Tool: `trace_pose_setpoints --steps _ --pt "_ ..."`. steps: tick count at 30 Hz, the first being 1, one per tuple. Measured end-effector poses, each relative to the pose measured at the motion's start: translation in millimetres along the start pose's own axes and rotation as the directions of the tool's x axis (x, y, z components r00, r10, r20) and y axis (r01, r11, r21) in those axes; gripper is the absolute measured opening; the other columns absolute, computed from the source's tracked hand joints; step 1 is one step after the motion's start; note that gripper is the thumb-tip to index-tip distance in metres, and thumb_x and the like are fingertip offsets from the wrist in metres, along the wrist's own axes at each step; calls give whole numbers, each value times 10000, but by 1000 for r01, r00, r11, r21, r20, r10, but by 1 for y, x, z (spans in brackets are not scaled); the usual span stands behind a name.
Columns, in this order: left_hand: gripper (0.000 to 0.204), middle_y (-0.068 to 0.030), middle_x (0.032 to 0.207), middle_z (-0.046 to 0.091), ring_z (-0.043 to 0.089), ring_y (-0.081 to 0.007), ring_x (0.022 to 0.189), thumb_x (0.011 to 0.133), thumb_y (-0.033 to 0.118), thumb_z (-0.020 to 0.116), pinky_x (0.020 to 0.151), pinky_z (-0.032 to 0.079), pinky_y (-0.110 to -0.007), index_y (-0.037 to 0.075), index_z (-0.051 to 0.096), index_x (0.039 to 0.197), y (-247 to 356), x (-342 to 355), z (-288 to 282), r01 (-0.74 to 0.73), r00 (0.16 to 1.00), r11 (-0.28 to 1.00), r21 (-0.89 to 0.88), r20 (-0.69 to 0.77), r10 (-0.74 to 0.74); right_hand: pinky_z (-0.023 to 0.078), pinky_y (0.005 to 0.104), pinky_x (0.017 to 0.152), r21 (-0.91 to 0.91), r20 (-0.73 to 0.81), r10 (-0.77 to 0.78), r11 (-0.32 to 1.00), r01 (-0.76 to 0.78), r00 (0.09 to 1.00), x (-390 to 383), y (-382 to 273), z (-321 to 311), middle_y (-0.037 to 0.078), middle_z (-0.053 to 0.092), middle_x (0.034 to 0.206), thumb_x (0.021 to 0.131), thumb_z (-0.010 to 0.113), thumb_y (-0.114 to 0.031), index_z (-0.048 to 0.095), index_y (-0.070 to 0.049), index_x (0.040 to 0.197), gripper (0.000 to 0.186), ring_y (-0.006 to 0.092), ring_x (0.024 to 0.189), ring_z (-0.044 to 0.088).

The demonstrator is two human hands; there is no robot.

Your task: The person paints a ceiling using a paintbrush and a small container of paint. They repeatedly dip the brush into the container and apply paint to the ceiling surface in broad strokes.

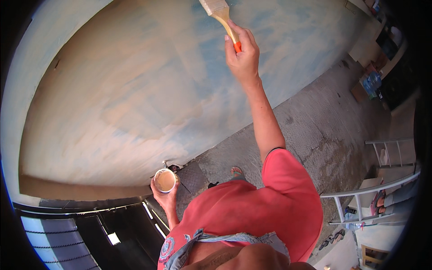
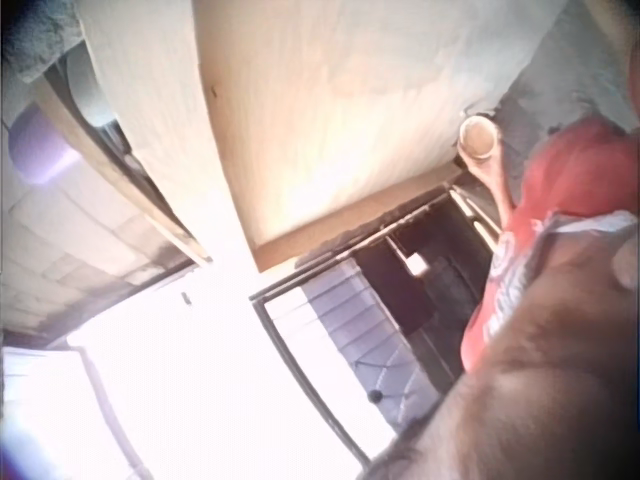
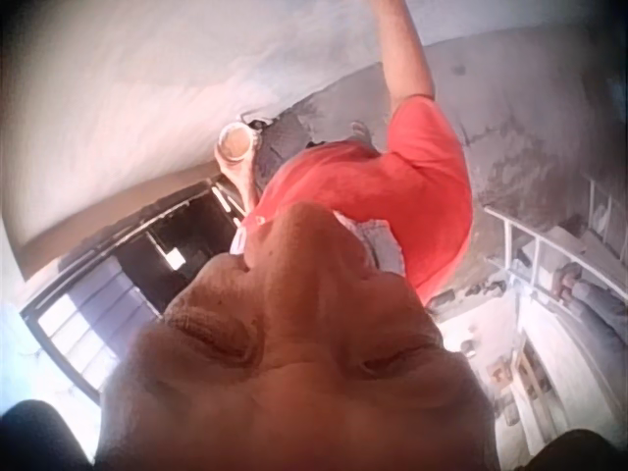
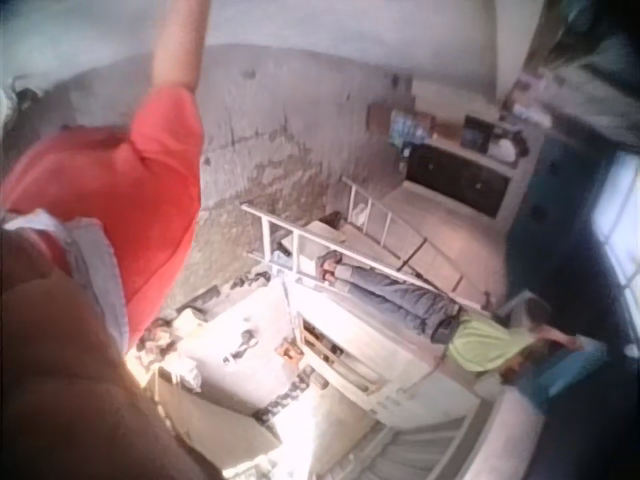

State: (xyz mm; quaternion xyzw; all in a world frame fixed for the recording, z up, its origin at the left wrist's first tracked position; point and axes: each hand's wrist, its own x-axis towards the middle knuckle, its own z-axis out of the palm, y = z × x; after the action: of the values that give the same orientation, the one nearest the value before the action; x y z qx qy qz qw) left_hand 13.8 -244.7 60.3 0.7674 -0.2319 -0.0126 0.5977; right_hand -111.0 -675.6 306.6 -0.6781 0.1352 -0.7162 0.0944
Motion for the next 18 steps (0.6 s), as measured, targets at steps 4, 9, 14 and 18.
trace_pose_setpoints --steps 4,9,14,18 --pt "906 -138 1281 648 624 -238 1190 619 153 958 1064 472 -380 -25 506 1385 -1 0 2 0 1000 999 43 -30 1 552 362 684 -58 -34 -97 994 95 995 18 7 17 116 658 1034 908 674 -42 640 -78 1288 383 274 829 668" --pt "894 -138 1282 648 624 -237 1188 624 157 954 1063 471 -377 -22 510 1380 2 -3 3 17 997 999 42 -69 -14 555 375 664 -102 -50 -143 985 137 988 31 12 26 113 657 1048 903 678 -58 638 -86 1288 388 281 831 672" --pt "865 -128 1270 650 623 -225 1174 639 193 951 1047 475 -369 -3 523 1365 4 -5 4 17 998 999 32 -68 -15 510 340 621 -123 -56 -178 978 170 982 41 6 31 67 617 967 961 627 -98 608 -64 1314 355 214 765 612" --pt "859 -117 1263 653 626 -221 1166 635 203 955 1036 481 -369 8 531 1356 4 -4 5 21 997 999 28 -74 -19 513 342 625 -153 -21 -157 976 152 987 40 10 34 67 615 963 964 621 -99 614 -65 1312 350 219 770 615"
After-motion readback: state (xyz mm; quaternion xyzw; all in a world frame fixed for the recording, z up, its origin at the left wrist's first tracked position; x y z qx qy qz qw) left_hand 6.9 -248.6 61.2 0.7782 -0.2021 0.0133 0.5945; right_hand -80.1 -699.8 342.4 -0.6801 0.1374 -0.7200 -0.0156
